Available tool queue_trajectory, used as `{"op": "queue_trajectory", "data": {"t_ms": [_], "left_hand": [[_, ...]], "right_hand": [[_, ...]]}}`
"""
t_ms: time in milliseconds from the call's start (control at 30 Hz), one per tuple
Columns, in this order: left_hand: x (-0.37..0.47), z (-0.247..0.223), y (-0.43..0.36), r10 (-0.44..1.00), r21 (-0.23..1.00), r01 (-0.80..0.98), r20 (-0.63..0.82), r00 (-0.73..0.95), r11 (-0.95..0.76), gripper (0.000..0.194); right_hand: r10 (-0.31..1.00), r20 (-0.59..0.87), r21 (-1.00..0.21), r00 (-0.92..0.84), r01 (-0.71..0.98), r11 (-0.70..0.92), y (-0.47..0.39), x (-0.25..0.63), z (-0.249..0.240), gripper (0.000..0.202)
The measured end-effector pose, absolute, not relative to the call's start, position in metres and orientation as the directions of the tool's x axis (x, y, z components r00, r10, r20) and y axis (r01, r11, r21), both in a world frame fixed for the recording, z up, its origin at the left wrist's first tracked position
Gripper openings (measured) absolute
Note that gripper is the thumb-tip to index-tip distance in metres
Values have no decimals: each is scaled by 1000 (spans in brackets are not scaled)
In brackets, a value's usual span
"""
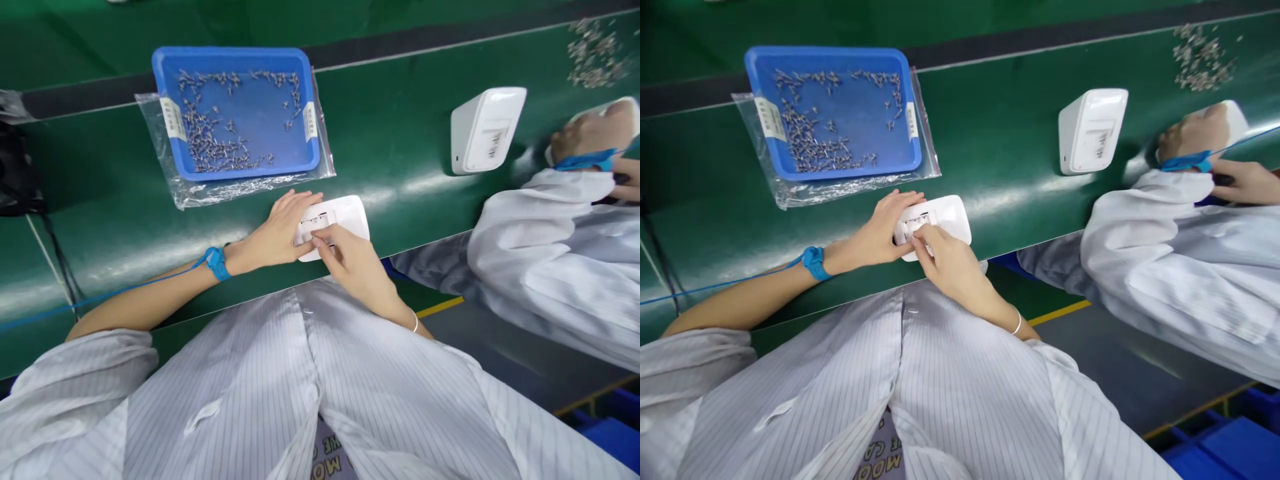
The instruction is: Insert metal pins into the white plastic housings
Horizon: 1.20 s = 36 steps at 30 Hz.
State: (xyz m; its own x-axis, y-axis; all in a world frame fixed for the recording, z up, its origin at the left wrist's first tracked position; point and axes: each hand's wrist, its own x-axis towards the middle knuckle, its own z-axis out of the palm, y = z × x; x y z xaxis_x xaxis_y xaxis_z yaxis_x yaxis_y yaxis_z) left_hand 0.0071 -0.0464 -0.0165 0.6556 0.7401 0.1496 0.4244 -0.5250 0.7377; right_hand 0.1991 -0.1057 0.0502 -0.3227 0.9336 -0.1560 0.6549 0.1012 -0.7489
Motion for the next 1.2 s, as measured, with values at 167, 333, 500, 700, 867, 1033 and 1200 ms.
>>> {"op": "queue_trajectory", "data": {"t_ms": [167, 333, 500, 700, 867, 1033, 1200], "left_hand": [[7, -12, -46, 670, 744, 380, 121, 732, -549, 83], [8, -7, -44, 644, 773, 361, 79, 761, -521, 85], [11, -7, -44, 658, 777, 387, 45, 752, -496, 88], [12, -9, -46, 690, 808, 380, 47, 722, -451, 85], [12, -5, -46, 708, 831, 394, -2, 706, -391, 84], [12, 0, -46, 728, 884, 380, -70, 682, -272, 78], [9, 0, -46, 692, 865, 366, -32, 721, -342, 82]], "right_hand": [[928, -125, -531, -350, 814, 236, -90, 197, 47, 21], [924, -120, -391, -363, 873, 292, -86, 188, 43, 17], [956, -78, -372, -284, 898, 236, -92, 188, 38, 11], [942, -38, -380, -334, 876, 296, -97, 191, 36, 21], [951, 7, -411, -308, 867, 284, -97, 192, 33, 20], [949, -33, -422, -312, 865, 270, -95, 191, 32, 22], [939, -65, -402, -338, 870, 285, -93, 188, 38, 24]]}}
